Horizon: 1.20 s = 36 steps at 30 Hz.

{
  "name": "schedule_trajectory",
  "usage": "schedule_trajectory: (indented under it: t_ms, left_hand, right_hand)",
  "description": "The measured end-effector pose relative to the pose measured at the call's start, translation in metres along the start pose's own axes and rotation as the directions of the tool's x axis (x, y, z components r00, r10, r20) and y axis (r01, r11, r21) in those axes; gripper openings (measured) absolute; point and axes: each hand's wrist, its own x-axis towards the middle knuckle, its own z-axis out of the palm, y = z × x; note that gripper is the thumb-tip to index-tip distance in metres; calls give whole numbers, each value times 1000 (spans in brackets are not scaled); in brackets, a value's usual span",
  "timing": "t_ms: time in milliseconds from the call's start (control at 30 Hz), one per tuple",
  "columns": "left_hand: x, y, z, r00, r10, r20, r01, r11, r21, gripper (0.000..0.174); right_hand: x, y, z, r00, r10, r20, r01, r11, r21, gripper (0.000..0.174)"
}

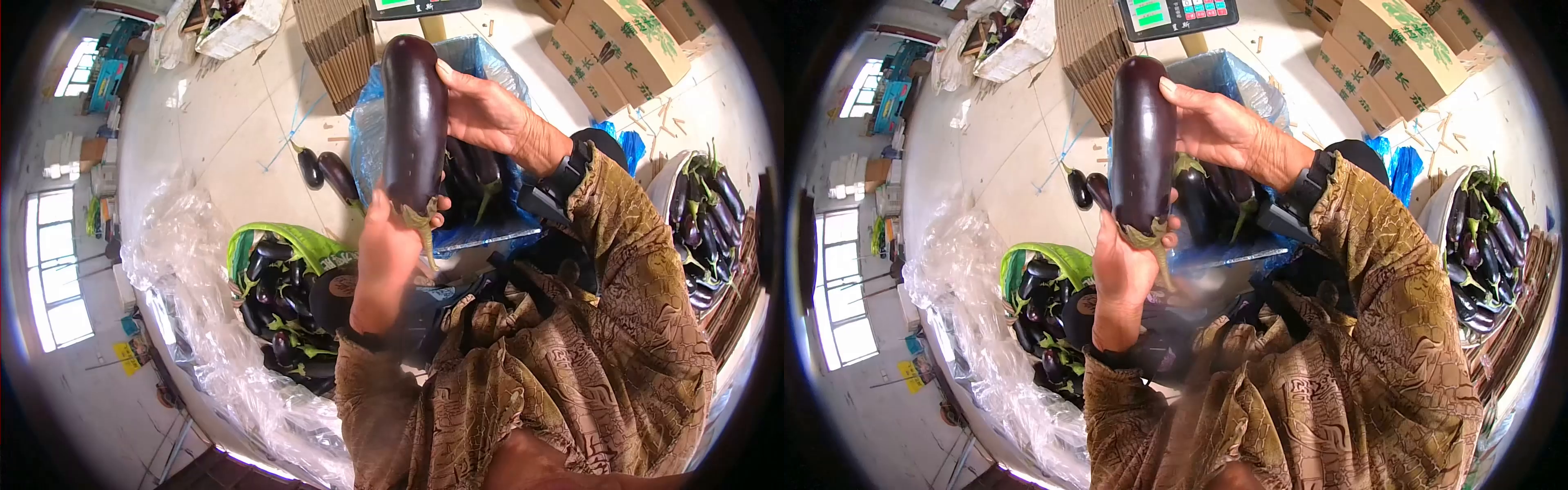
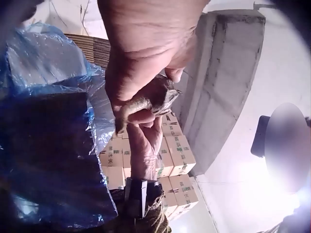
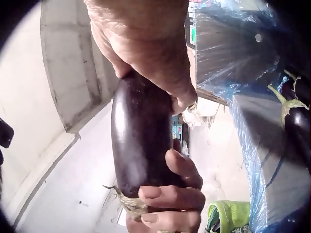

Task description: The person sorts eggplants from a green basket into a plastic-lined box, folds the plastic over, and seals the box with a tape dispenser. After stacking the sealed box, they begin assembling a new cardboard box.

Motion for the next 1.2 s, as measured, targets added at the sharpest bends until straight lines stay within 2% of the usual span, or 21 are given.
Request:
schedule_trajectory:
  t_ms: [133,200,233,267,300,333,400,533,600,667,733,800,867,933,967,1000,1067,1100,1133,1200]
  left_hand:
    - [1,-4,-6,999,-35,4,35,999,9,57]
    - [0,-3,-7,1000,18,22,-20,994,103,52]
    - [-1,-2,-5,1000,16,18,-18,995,100,52]
    - [-2,0,-3,998,52,-22,-47,983,177,49]
    - [-4,4,0,995,86,-59,-68,965,255,46]
    - [-3,9,-1,996,71,-57,-53,961,272,40]
    - [2,14,-3,998,47,-48,-31,954,298,36]
    - [20,10,-11,997,-40,-62,59,932,356,35]
    - [35,4,-15,982,-170,-76,186,929,320,31]
    - [51,1,-23,973,-200,-116,226,927,298,26]
    - [62,3,-30,910,-352,-217,396,894,210,24]
    - [63,7,-33,890,-393,-231,434,886,167,25]
    - [66,16,-40,866,-437,-242,473,874,115,27]
    - [74,34,-55,926,-356,-124,375,837,398,31]
    - [75,29,-61,950,-295,-105,311,849,426,34]
    - [77,22,-58,951,-290,-104,306,852,425,34]
    - [79,-2,-47,963,-210,-169,240,952,187,34]
    - [78,-11,-43,964,-237,-123,246,967,64,25]
    - [78,-22,-48,962,-241,-126,250,966,63,25]
    - [85,-51,-68,976,-200,-82,210,967,143,33]
  right_hand:
    - [-3,4,7,999,-34,-39,33,998,-48,49]
    - [-3,4,8,999,-10,-47,6,996,-88,50]
    - [-3,2,9,994,-4,-105,-10,991,-133,50]
    - [-4,-3,8,986,0,-165,-30,984,-177,50]
    - [-4,-11,4,987,0,-162,-46,960,-275,49]
    - [-3,-19,-1,963,-18,-270,-80,934,-349,47]
    - [-5,-42,-11,928,-73,-367,-101,895,-435,45]
    - [-9,-75,-27,949,-154,-273,-31,820,-572,44]
    - [-16,-79,-31,953,-219,-211,-36,609,-792,43]
    - [-16,-73,-32,955,-214,-204,-47,571,-820,42]
    - [-25,-70,-18,973,-50,-225,-186,404,-895,50]
    - [-26,-62,-23,972,-67,-225,-180,402,-898,49]
    - [-30,-57,-26,964,-2,-267,-253,308,-917,49]
    - [-32,-50,-28,966,35,-257,-255,314,-915,44]
    - [-32,-47,-28,969,212,-127,-178,241,-954,42]
    - [-32,-46,-28,921,388,-4,-80,180,-980,41]
    - [-42,-39,-8,894,448,-10,-56,90,-994,39]
    - [-44,-37,-1,889,457,-33,-24,-24,-999,34]
    - [-46,-34,-5,888,458,-34,-28,-21,-999,34]
    - [-50,-30,-16,933,336,130,209,-211,-955,32]
